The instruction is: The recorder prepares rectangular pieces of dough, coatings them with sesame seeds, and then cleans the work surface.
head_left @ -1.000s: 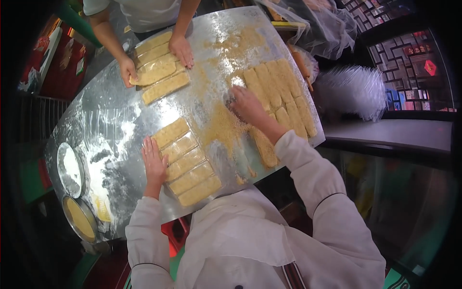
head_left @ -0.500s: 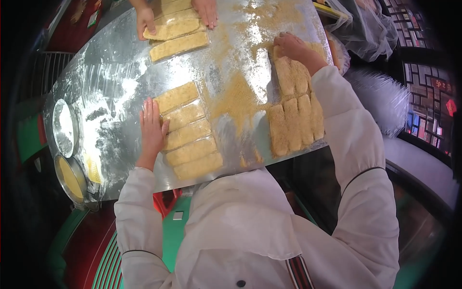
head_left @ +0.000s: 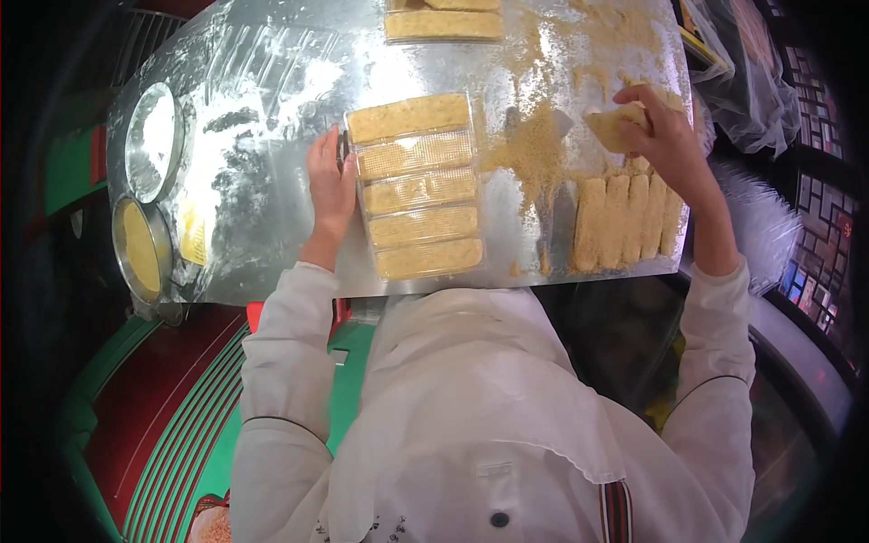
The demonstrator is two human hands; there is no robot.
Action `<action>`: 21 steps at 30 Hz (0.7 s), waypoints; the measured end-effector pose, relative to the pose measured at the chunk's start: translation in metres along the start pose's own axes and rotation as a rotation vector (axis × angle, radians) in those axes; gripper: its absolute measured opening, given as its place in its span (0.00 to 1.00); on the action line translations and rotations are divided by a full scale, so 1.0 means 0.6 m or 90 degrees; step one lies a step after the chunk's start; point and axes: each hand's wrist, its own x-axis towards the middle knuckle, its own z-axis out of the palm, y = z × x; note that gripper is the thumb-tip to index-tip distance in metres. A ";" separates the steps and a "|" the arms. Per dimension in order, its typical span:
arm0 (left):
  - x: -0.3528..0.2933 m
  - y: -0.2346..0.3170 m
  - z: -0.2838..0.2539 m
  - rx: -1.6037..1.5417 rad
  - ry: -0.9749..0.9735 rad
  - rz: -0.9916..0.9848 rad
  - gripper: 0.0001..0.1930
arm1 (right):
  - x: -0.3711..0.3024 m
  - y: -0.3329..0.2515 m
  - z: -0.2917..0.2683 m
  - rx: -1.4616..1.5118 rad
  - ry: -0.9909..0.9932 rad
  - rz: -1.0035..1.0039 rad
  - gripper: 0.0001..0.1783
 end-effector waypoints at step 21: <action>-0.036 -0.022 -0.010 -0.278 -0.105 -0.209 0.21 | 0.065 -0.063 0.409 0.661 0.014 0.218 0.16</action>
